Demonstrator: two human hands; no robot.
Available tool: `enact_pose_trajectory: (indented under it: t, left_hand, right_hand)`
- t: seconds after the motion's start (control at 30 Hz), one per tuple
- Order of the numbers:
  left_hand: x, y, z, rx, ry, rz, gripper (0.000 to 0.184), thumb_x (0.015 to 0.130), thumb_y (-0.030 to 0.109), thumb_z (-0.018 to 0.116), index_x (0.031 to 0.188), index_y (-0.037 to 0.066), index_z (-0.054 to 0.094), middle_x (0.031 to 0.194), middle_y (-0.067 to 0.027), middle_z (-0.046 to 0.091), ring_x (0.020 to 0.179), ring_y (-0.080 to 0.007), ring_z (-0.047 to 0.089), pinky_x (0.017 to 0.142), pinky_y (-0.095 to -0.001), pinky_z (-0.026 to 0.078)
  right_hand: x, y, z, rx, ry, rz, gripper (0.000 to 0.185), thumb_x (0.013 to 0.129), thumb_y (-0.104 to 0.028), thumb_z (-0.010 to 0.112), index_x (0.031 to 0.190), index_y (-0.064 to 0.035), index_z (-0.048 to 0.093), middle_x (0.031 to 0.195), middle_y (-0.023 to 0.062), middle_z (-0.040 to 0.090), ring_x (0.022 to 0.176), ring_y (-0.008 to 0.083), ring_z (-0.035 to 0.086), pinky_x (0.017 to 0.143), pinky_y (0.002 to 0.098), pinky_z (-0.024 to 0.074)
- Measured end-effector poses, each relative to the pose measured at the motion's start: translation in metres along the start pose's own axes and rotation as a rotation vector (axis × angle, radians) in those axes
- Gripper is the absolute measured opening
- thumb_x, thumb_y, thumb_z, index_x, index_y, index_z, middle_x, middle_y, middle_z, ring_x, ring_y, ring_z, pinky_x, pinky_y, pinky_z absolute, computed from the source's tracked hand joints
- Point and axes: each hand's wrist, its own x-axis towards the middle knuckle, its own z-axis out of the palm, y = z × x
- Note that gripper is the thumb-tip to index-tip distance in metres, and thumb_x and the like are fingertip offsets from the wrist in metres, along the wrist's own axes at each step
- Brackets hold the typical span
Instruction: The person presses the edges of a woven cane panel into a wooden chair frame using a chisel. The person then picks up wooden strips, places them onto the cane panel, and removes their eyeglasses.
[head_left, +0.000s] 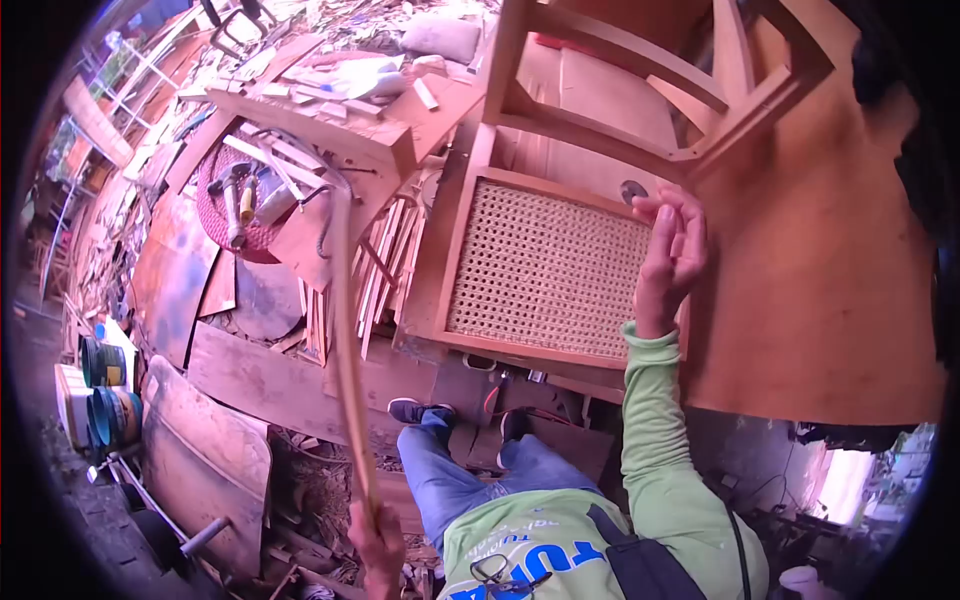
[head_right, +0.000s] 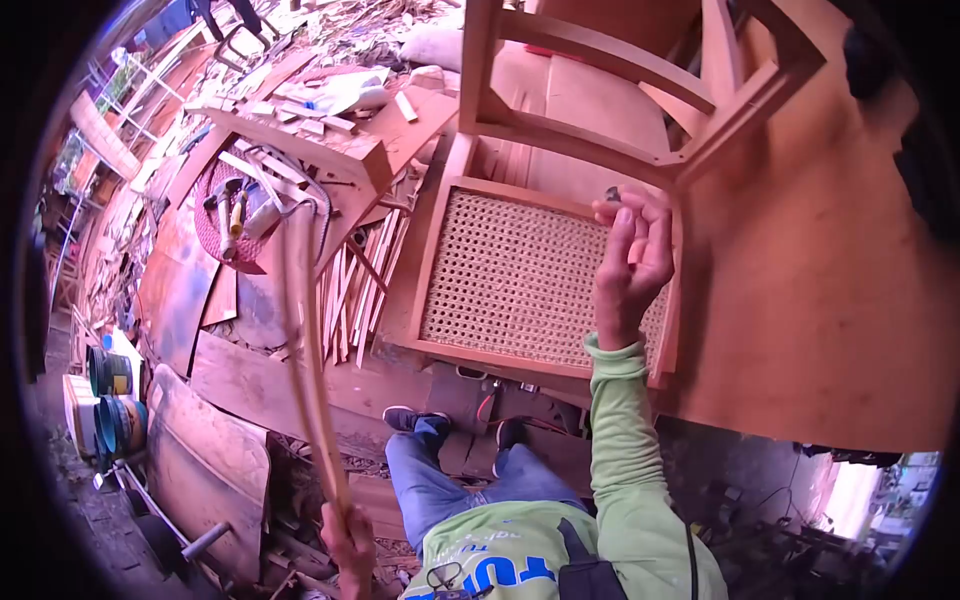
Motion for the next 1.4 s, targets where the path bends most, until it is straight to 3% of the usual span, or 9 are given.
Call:
enact_pose_trajectory:
  t: [0.1, 0.43, 0.5, 0.63, 0.97, 1.1, 1.17, 1.27, 1.4]
  left_hand:
    - [0.053, 0.046, 0.033, 0.300, -0.254, 0.331, 0.025, 0.101, 0.014, 0.077, 0.115, 0.003, 0.059, 0.077, -0.0203, 0.062, 0.066, -0.0466, 0.064, 0.059, -0.0526, 0.049]
    - [0.274, 0.125, 0.227, 0.552, -0.674, 0.988, 0.022, 0.103, 0.021, 0.071, 0.117, 0.009, 0.060, 0.105, -0.0143, 0.065, 0.092, -0.0375, 0.067, 0.078, -0.0498, 0.053]
    - [0.308, 0.117, 0.252, 0.554, -0.520, 1.277, 0.019, 0.100, 0.015, 0.071, 0.116, 0.010, 0.063, 0.113, -0.0130, 0.065, 0.104, -0.0357, 0.064, 0.091, -0.0501, 0.050]
    - [0.320, 0.144, 0.238, 0.398, -0.190, 1.133, 0.016, 0.091, 0.003, 0.072, 0.106, 0.005, 0.068, 0.118, -0.0114, 0.066, 0.109, -0.0352, 0.060, 0.095, -0.0465, 0.049]
    - [0.272, 0.100, 0.211, 0.464, -0.224, 0.983, 0.012, 0.094, 0.013, 0.072, 0.106, 0.011, 0.069, 0.114, -0.0071, 0.066, 0.109, -0.0332, 0.061, 0.094, -0.0483, 0.047]
    - [0.281, 0.089, 0.224, 0.450, 0.019, 0.845, 0.040, 0.092, 0.015, 0.078, 0.130, 0.009, 0.066, 0.133, -0.0153, 0.062, 0.125, -0.0387, 0.058, 0.110, -0.0550, 0.043]
    - [0.284, 0.131, 0.208, 0.089, -0.018, 0.834, 0.042, 0.097, 0.006, 0.077, 0.137, 0.004, 0.063, 0.133, -0.0173, 0.063, 0.115, -0.0343, 0.066, 0.098, -0.0447, 0.055]
    - [0.248, 0.260, 0.126, -0.194, -0.093, 0.754, 0.032, 0.105, 0.004, 0.070, 0.136, 0.000, 0.065, 0.112, -0.0084, 0.073, 0.094, -0.0147, 0.070, 0.087, -0.0311, 0.057]
    - [0.187, 0.383, 0.002, -0.565, 0.103, 1.351, 0.022, 0.106, 0.004, 0.068, 0.126, -0.004, 0.072, 0.115, -0.0185, 0.072, 0.096, -0.0212, 0.072, 0.080, -0.0315, 0.060]
  right_hand:
    - [0.029, -0.037, -0.057, -0.059, -0.098, -0.099, 0.015, 0.113, 0.002, 0.051, 0.121, 0.0041, 0.064, 0.128, 0.0129, 0.064, 0.102, 0.0170, 0.071, 0.094, 0.0326, 0.0610]
    - [0.081, -0.103, -0.171, -0.336, -0.249, -0.320, 0.012, 0.111, 0.003, 0.054, 0.114, 0.0051, 0.065, 0.119, 0.0118, 0.067, 0.100, 0.0153, 0.069, 0.091, 0.0299, 0.0586]
    - [0.082, -0.097, -0.159, -0.460, -0.397, -0.356, 0.008, 0.103, 0.005, 0.062, 0.111, 0.0033, 0.065, 0.113, 0.0159, 0.068, 0.099, 0.0272, 0.071, 0.091, 0.0356, 0.0581]
    - [0.024, -0.038, -0.144, -0.620, -0.625, -0.302, 0.016, 0.095, 0.004, 0.072, 0.109, 0.0020, 0.065, 0.117, 0.0200, 0.066, 0.104, 0.0393, 0.070, 0.092, 0.0451, 0.0587]
    - [-0.098, 0.032, -0.149, -0.646, -0.639, -0.028, 0.034, 0.090, -0.001, 0.078, 0.121, 0.0036, 0.065, 0.138, 0.0220, 0.060, 0.132, 0.0447, 0.060, 0.114, 0.0507, 0.0508]
    - [-0.037, -0.037, -0.157, -0.385, -0.537, 0.006, 0.027, 0.096, 0.003, 0.071, 0.123, 0.0040, 0.066, 0.134, 0.0185, 0.063, 0.120, 0.0302, 0.069, 0.102, 0.0392, 0.0586]
    - [0.007, -0.119, -0.155, -0.051, -0.443, -0.029, 0.026, 0.101, 0.005, 0.064, 0.127, 0.0042, 0.068, 0.133, 0.0176, 0.063, 0.114, 0.0229, 0.070, 0.096, 0.0361, 0.0600]
    - [0.059, -0.263, -0.170, -0.221, -0.498, -0.612, 0.028, 0.105, 0.002, 0.061, 0.132, 0.0041, 0.068, 0.133, 0.0200, 0.063, 0.111, 0.0254, 0.070, 0.096, 0.0406, 0.0605]
    - [0.084, -0.325, -0.181, -0.245, -0.507, -0.977, 0.028, 0.104, 0.002, 0.062, 0.131, 0.0041, 0.068, 0.133, 0.0200, 0.063, 0.111, 0.0257, 0.070, 0.096, 0.0407, 0.0604]
